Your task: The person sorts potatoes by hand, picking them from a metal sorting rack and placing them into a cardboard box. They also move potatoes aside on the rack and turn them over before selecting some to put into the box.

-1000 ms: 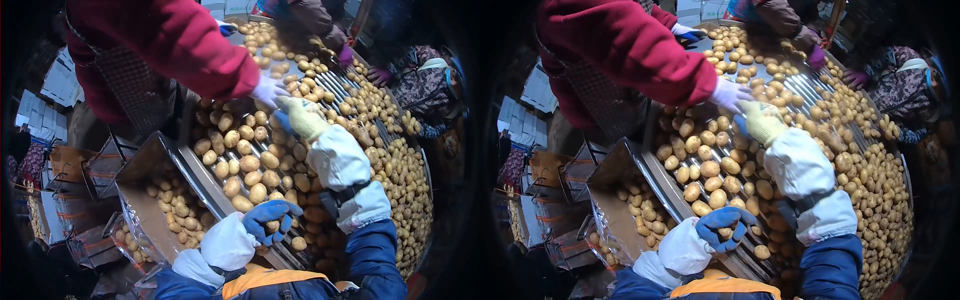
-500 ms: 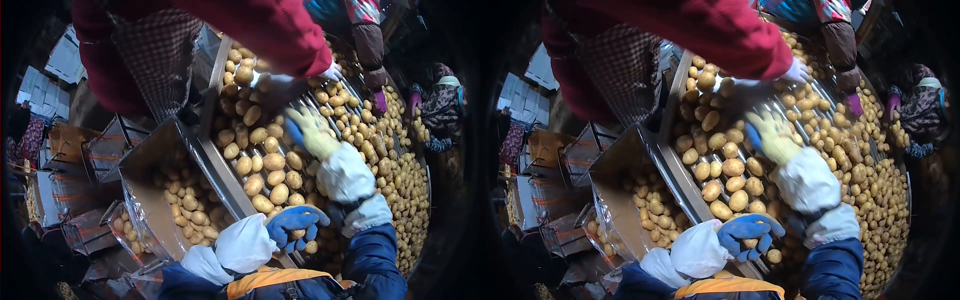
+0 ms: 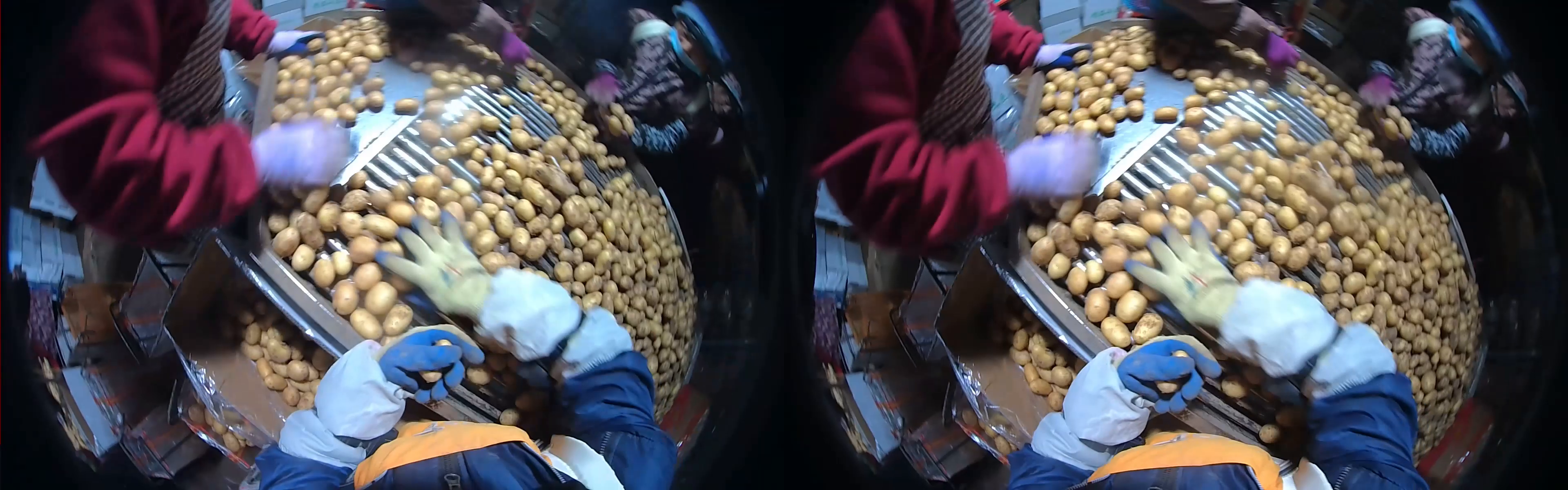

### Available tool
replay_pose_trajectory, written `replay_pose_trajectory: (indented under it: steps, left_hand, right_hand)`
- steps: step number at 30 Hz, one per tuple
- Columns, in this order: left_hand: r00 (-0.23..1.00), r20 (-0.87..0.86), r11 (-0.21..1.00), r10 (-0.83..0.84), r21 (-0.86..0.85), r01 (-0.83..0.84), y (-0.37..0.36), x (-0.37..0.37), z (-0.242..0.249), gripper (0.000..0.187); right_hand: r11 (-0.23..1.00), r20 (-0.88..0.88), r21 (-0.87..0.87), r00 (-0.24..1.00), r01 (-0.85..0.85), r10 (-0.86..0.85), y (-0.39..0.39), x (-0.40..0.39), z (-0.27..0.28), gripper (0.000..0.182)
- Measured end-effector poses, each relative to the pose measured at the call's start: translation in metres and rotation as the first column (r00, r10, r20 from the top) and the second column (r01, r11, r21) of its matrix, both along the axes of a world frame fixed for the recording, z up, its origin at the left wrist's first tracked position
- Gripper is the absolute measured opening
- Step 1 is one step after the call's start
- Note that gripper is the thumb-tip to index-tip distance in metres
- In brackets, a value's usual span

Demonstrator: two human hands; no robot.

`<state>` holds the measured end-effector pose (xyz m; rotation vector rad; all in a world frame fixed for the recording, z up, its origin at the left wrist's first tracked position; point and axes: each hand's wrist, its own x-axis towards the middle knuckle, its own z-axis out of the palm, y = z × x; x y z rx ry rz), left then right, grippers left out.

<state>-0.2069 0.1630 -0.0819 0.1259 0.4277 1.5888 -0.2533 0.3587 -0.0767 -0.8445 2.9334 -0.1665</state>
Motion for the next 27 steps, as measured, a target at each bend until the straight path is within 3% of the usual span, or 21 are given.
replay_pose_trajectory:
  steps: [2,4,6,8,10,12,13,14,15,16,17,18,20,21,22,23,24,25,27]
  left_hand:
    - [1.000,0.007,0.992,0.019,-0.123,-0.018,-0.005,-0.006,0.016,0.050]
    - [0.998,-0.003,0.996,0.060,-0.059,-0.060,-0.003,-0.003,0.005,0.048]
    - [0.996,-0.034,0.993,0.083,-0.083,-0.085,-0.003,-0.004,0.009,0.047]
    - [0.999,0.032,0.999,0.044,-0.021,-0.043,-0.005,-0.004,-0.004,0.044]
    - [0.999,0.022,0.998,0.049,-0.030,-0.048,-0.005,-0.002,0.001,0.043]
    - [0.997,0.013,0.996,0.073,-0.044,-0.072,-0.007,-0.003,0.004,0.043]
    - [0.998,0.031,0.998,0.051,-0.035,-0.050,-0.007,-0.004,0.004,0.043]
    - [0.998,0.050,0.999,0.030,-0.024,-0.029,-0.007,-0.005,0.004,0.043]
    - [0.999,0.050,1.000,0.022,0.016,-0.023,-0.005,-0.006,0.000,0.045]
    - [0.998,0.066,1.000,0.017,-0.025,-0.016,-0.006,-0.006,0.002,0.046]
    - [0.997,0.069,0.999,0.033,0.001,-0.033,-0.006,-0.003,0.003,0.045]
    - [0.997,0.068,0.998,0.047,0.027,-0.049,-0.006,-0.004,0.002,0.045]
    - [0.997,0.050,0.998,0.060,0.023,-0.061,-0.005,-0.007,0.002,0.045]
    - [0.998,0.041,0.998,0.056,0.014,-0.056,-0.007,-0.004,0.002,0.044]
    - [0.998,0.041,0.999,0.053,0.011,-0.053,-0.004,-0.004,0.001,0.044]
    - [0.997,0.042,0.998,0.057,0.008,-0.057,-0.004,-0.003,0.001,0.044]
    - [0.997,0.036,0.998,0.069,0.008,-0.069,-0.005,-0.004,0.002,0.043]
    - [0.997,0.031,0.998,0.064,-0.019,-0.064,-0.005,-0.005,0.007,0.043]
    - [0.997,0.011,0.997,0.074,-0.019,-0.074,-0.007,-0.004,0.003,0.043]
  right_hand:
    - [0.993,-0.016,-0.077,0.996,0.088,-0.090,-0.015,-0.041,0.001,0.057]
    - [0.993,-0.116,-0.098,0.990,0.067,-0.078,-0.021,-0.081,-0.012,0.067]
    - [0.972,-0.178,-0.098,0.957,0.213,-0.228,-0.033,-0.100,-0.019,0.066]
    - [0.964,-0.050,-0.193,0.979,0.185,-0.198,-0.023,-0.086,0.004,0.061]
    - [0.955,-0.091,-0.122,0.955,0.269,-0.281,0.011,-0.061,0.032,0.060]
    - [0.870,-0.232,-0.326,0.861,0.370,-0.453,0.084,-0.035,0.045,0.058]
    - [0.706,-0.090,-0.500,0.781,0.501,-0.618,0.124,-0.030,0.039,0.056]
    - [0.186,0.334,-0.774,0.639,0.606,-0.693,0.171,-0.022,0.029,0.055]
    - [-0.233,0.607,-0.763,0.544,0.603,-0.580,0.222,-0.018,0.022,0.056]
    - [0.097,0.303,-0.624,0.354,0.775,-0.885,0.266,-0.010,0.008,0.062]
    - [0.148,0.362,-0.600,0.432,0.786,-0.826,0.306,-0.007,-0.021,0.070]
    - [0.298,0.113,-0.347,0.356,0.889,-0.928,0.326,-0.014,-0.066,0.078]
    - [0.371,-0.073,-0.043,0.367,0.928,-0.927,0.236,-0.027,-0.009,0.080]
    - [0.498,-0.130,-0.174,0.482,0.849,-0.867,0.226,-0.029,-0.023,0.080]
    - [0.433,0.222,-0.370,0.530,0.822,-0.818,0.226,-0.047,-0.050,0.082]
    - [0.342,0.363,-0.141,0.370,0.929,-0.855,0.141,-0.046,0.037,0.084]
    - [0.638,-0.072,-0.276,0.646,0.719,-0.760,0.134,-0.051,-0.018,0.087]
    - [0.650,-0.112,-0.083,0.641,0.755,-0.759,0.104,-0.055,0.003,0.089]
    - [0.744,-0.075,0.061,0.747,0.665,-0.661,0.058,-0.041,0.024,0.091]
